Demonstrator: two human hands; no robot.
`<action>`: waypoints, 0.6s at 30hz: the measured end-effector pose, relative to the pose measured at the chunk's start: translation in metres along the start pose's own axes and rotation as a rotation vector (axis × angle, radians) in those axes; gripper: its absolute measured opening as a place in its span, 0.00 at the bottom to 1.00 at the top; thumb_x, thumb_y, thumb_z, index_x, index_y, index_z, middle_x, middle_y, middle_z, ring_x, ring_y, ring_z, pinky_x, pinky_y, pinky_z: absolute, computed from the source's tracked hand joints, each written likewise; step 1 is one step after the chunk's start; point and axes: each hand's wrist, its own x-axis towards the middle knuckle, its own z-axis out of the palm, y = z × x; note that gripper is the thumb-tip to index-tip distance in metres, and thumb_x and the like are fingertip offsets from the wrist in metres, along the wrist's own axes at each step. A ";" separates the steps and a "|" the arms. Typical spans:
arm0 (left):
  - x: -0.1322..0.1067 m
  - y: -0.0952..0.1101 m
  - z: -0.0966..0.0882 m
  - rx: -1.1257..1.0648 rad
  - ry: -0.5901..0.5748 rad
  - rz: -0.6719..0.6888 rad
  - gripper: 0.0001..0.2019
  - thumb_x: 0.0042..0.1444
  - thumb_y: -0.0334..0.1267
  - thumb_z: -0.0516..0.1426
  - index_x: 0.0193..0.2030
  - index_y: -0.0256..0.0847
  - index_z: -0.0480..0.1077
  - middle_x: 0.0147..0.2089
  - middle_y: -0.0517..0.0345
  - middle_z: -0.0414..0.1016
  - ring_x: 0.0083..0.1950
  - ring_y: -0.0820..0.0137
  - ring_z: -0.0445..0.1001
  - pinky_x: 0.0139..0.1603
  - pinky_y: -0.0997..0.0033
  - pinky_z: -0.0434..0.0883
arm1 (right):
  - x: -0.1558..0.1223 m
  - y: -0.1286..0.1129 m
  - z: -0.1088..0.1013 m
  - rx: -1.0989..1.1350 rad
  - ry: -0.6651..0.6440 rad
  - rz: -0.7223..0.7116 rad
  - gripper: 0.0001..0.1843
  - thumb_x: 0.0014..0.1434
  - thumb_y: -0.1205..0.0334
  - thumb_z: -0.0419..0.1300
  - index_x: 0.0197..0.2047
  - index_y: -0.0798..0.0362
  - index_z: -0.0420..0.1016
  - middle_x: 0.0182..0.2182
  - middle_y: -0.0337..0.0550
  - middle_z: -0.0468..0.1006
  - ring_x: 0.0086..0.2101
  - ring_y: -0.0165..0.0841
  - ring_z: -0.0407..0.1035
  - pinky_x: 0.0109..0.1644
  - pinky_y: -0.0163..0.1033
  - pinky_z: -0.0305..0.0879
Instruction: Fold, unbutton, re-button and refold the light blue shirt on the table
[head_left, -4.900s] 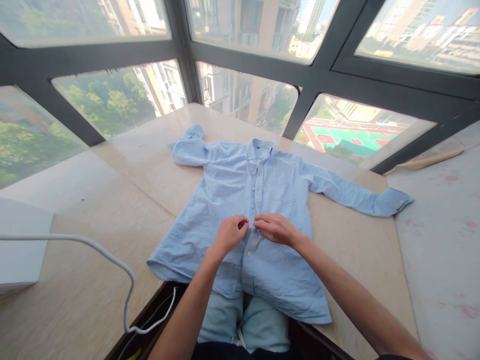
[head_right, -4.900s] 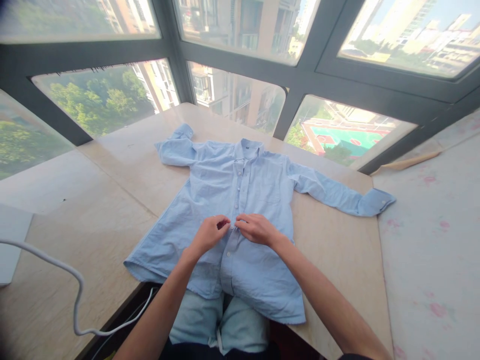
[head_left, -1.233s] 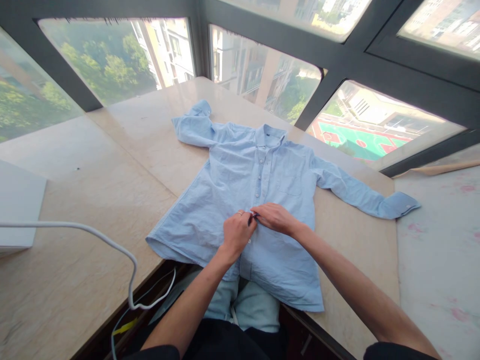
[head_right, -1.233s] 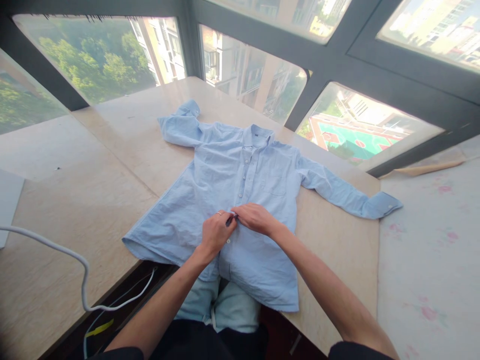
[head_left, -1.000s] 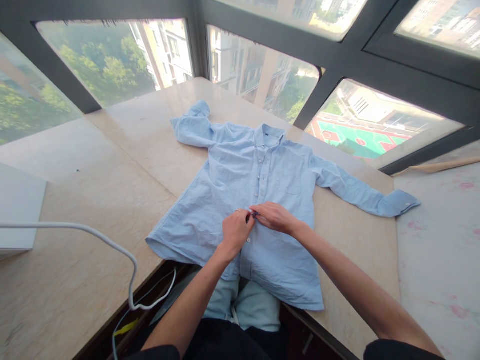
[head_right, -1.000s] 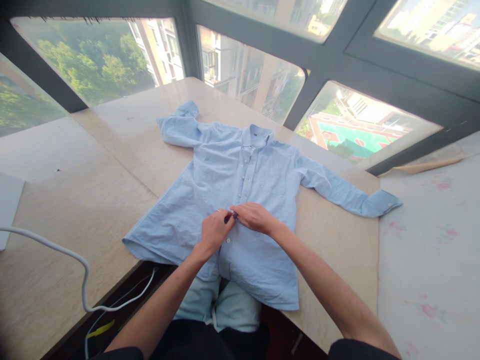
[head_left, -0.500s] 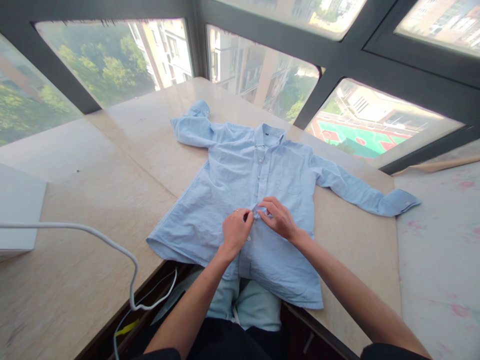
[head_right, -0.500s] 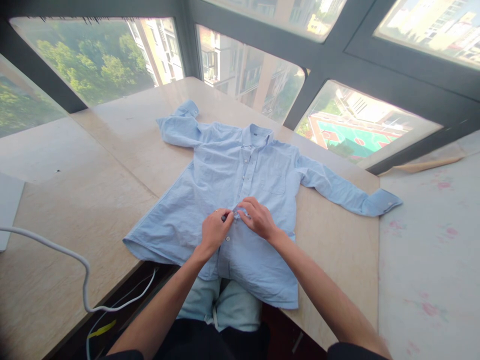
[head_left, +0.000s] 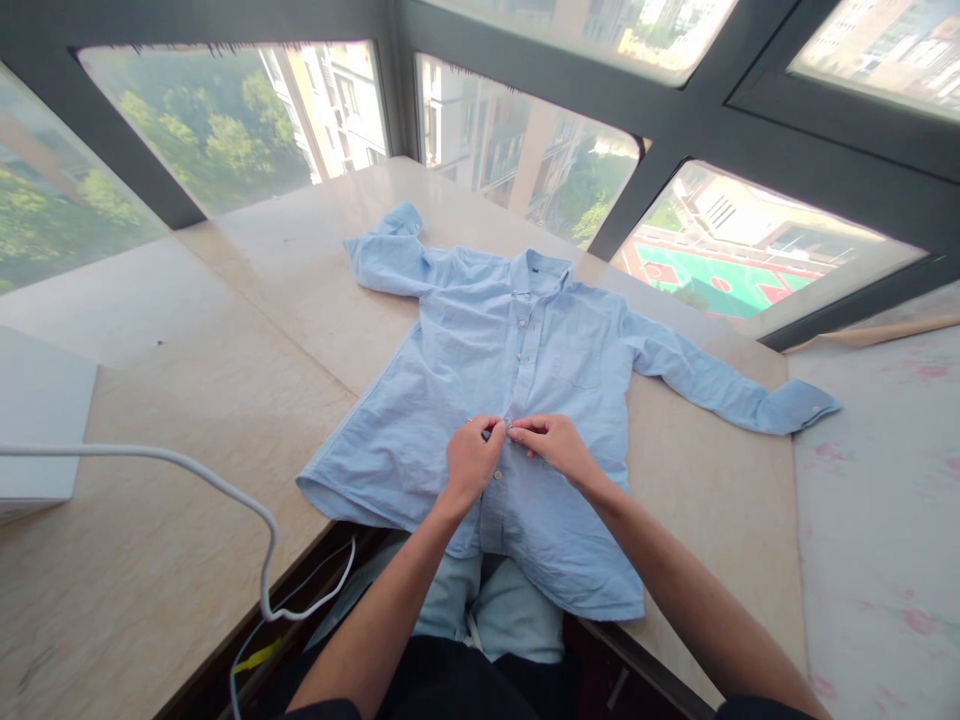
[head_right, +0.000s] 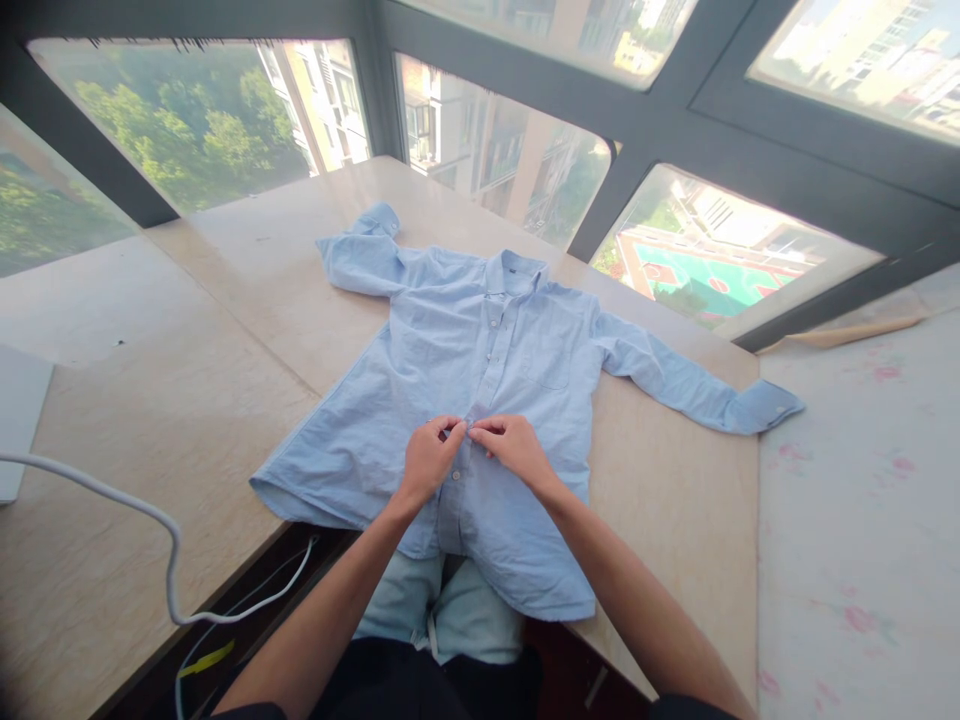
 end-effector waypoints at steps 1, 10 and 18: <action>0.000 0.000 0.000 0.007 -0.004 0.009 0.11 0.61 0.41 0.54 0.40 0.43 0.78 0.40 0.58 0.82 0.40 0.68 0.77 0.43 0.71 0.68 | 0.000 -0.001 -0.001 0.011 -0.009 0.017 0.15 0.50 0.50 0.65 0.32 0.54 0.83 0.22 0.38 0.77 0.20 0.28 0.66 0.26 0.34 0.60; -0.001 -0.006 -0.002 -0.017 -0.032 0.092 0.09 0.59 0.38 0.57 0.39 0.42 0.79 0.40 0.58 0.82 0.38 0.70 0.76 0.42 0.72 0.68 | 0.009 0.000 -0.003 0.068 -0.038 0.075 0.13 0.47 0.52 0.65 0.25 0.55 0.80 0.21 0.38 0.77 0.19 0.26 0.63 0.24 0.33 0.58; 0.003 -0.003 -0.006 -0.002 -0.030 0.107 0.08 0.56 0.35 0.57 0.32 0.40 0.78 0.33 0.58 0.80 0.35 0.71 0.74 0.40 0.73 0.67 | 0.007 0.003 -0.003 0.055 -0.020 0.060 0.11 0.46 0.53 0.64 0.24 0.53 0.80 0.19 0.36 0.73 0.21 0.27 0.61 0.26 0.33 0.56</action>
